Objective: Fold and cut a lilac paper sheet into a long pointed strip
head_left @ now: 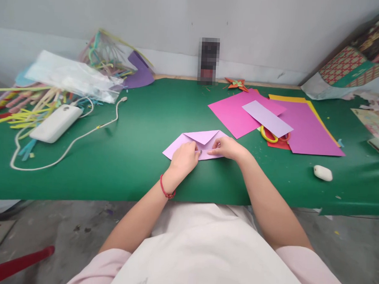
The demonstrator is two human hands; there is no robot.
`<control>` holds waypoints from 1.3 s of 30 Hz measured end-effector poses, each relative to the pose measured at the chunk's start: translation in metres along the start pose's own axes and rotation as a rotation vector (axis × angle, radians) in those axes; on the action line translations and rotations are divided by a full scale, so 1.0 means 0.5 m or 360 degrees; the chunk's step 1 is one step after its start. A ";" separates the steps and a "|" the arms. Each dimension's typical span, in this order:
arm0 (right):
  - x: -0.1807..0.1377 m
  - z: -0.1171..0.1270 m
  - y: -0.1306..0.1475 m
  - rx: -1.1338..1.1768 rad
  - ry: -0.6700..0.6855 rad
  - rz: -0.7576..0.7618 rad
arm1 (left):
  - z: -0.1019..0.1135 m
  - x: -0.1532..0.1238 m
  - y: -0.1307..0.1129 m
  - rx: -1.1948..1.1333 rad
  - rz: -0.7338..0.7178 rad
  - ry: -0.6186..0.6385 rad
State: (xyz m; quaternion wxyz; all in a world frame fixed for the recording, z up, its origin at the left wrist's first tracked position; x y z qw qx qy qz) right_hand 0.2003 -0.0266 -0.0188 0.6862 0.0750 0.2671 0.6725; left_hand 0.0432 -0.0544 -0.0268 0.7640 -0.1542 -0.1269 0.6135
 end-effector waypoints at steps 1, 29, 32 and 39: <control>-0.001 0.002 0.002 -0.0019 0.0042 -0.0023 | 0.000 0.001 -0.001 -0.0011 0.0033 0.0020; -0.066 -0.032 -0.033 0.0458 -0.0223 0.0502 | 0.001 -0.036 -0.008 0.0016 -0.0549 -0.0072; -0.080 -0.038 -0.034 0.0409 -0.0287 0.0608 | -0.005 -0.047 -0.014 -0.0003 -0.0574 -0.0087; -0.080 -0.038 -0.019 0.0158 -0.0288 0.0648 | -0.006 -0.037 -0.007 -0.0086 -0.0524 -0.0084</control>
Point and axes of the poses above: each hand's wrist, its own x-axis towards the middle knuckle, its own z-axis out of the back of the hand, y = z × x, the point moved 3 cm from there along x, towards the middle knuckle, and after that the axes turned 7 degrees about -y, right-handed, at the moved point
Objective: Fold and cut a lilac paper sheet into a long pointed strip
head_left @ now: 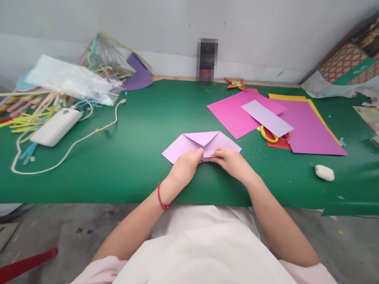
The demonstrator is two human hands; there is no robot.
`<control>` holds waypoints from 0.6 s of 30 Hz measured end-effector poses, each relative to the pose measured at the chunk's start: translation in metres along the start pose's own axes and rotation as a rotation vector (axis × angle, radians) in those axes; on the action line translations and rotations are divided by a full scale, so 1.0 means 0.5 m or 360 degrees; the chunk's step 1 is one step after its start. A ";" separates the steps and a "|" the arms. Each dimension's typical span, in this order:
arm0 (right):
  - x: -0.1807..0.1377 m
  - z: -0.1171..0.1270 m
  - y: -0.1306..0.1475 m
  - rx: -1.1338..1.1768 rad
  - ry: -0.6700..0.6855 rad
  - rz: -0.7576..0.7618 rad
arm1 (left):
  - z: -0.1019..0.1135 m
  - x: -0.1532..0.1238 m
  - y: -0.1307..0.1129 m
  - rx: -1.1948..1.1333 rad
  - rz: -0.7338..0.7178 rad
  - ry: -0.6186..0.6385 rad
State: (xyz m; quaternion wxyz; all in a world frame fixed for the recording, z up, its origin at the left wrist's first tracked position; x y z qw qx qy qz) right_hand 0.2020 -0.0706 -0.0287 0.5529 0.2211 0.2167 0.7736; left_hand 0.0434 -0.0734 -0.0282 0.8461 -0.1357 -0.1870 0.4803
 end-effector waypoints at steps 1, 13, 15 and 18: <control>0.000 0.000 0.003 -0.0022 0.0007 0.0008 | 0.000 0.002 0.002 -0.0029 0.0017 0.0005; 0.055 0.008 0.010 -0.0210 0.0365 -0.0394 | 0.006 0.048 0.032 -0.0164 0.0263 0.0233; 0.068 0.013 0.011 -0.0236 0.0440 -0.0425 | 0.006 0.061 0.038 -0.0144 0.0312 0.0322; 0.083 0.017 0.012 -0.0261 0.0526 -0.0425 | 0.006 0.072 0.038 -0.0085 0.0374 0.0424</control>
Point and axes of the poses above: each hand's wrist, its own x-axis towards the middle knuckle, its own z-axis out of the back of the hand, y = z × x, the point moved 3 cm from there along x, towards the middle knuckle, and after that the axes turned 7 degrees about -y, right-handed, at the moved point
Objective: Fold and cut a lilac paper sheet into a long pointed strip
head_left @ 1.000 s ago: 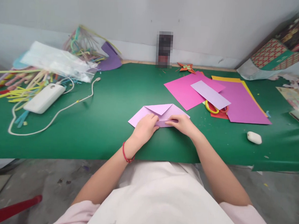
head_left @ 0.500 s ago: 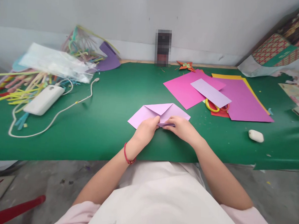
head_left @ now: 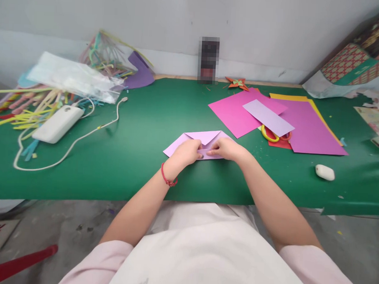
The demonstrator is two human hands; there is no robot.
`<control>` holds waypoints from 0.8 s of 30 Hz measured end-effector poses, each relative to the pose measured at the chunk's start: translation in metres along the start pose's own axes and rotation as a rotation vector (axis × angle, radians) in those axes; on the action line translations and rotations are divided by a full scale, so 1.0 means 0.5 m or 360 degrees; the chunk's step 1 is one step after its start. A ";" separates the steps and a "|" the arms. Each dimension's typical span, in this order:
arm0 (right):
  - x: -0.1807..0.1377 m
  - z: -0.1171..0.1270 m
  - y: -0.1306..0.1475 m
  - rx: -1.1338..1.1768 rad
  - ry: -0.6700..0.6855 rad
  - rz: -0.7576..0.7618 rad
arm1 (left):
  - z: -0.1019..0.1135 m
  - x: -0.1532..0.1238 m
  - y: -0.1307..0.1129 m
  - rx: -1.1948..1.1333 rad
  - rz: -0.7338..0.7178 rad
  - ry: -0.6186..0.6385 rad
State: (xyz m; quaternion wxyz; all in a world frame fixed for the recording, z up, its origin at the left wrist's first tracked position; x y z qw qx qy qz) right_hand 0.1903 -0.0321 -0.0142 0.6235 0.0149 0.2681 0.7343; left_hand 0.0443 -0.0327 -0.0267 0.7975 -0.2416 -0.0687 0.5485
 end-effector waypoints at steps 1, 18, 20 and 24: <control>0.003 0.002 0.000 -0.0009 0.0003 -0.0008 | 0.001 0.000 -0.003 0.0017 0.0003 0.0003; 0.022 0.005 0.003 -0.0029 0.0001 -0.0149 | 0.000 -0.031 -0.006 -0.0069 0.0158 -0.0310; 0.026 0.007 0.006 -0.0074 0.0052 -0.0152 | 0.001 -0.027 -0.006 -0.0041 0.0206 -0.0329; 0.035 0.011 0.009 -0.0140 0.0111 -0.0190 | -0.001 -0.019 0.000 -0.0048 0.0231 -0.0275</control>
Point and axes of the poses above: each hand's wrist, its own x-axis towards the middle knuckle, its own z-axis out of the back of the hand, y = z × x, the point moved 3 cm from there along x, towards the middle knuckle, and after that the axes turned 7 degrees about -y, right-handed, at the moved point
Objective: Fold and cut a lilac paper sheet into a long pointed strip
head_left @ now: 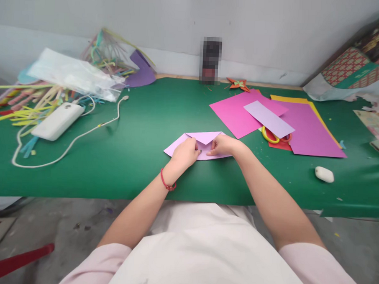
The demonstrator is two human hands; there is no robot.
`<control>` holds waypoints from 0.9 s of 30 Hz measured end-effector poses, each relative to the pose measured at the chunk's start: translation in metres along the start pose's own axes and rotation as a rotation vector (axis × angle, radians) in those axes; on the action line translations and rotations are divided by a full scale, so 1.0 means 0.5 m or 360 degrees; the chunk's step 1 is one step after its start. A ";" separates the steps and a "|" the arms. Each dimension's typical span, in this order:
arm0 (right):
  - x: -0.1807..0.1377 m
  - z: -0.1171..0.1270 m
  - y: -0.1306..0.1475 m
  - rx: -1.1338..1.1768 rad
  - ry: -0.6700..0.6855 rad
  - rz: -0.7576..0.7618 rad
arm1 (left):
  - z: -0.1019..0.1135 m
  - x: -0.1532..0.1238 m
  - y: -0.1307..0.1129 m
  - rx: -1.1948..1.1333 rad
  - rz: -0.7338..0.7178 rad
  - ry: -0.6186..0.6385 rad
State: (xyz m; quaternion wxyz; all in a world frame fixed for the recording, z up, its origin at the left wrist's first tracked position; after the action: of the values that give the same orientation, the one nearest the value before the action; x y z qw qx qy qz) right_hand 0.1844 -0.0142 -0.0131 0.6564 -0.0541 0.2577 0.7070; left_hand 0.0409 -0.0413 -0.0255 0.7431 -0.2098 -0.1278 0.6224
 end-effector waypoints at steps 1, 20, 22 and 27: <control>0.001 0.000 0.000 0.0002 0.0008 -0.0003 | -0.001 0.002 0.001 -0.0015 -0.0009 -0.0002; -0.009 -0.013 -0.008 0.0049 -0.0086 0.0064 | -0.017 0.006 0.019 -0.0171 -0.0238 -0.0059; -0.009 -0.013 -0.008 0.0059 -0.0094 0.0062 | -0.015 0.005 0.017 -0.0152 -0.0228 -0.0056; -0.012 -0.010 -0.006 0.0059 -0.0063 0.0058 | -0.009 0.008 0.013 -0.0089 -0.0195 0.0003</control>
State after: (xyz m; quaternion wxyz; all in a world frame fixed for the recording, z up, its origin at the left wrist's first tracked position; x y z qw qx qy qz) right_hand 0.1869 -0.0218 -0.0159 0.6492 -0.0234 0.2587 0.7149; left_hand 0.0383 -0.0373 -0.0328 0.7737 -0.2228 -0.1571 0.5719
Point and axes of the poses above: each hand's wrist, its own x-axis towards the middle knuckle, its own z-axis out of the back of the hand, y = z × x, the point moved 3 cm from there along x, towards the middle knuckle, and after that the axes turned 7 degrees about -y, right-handed, at the moved point
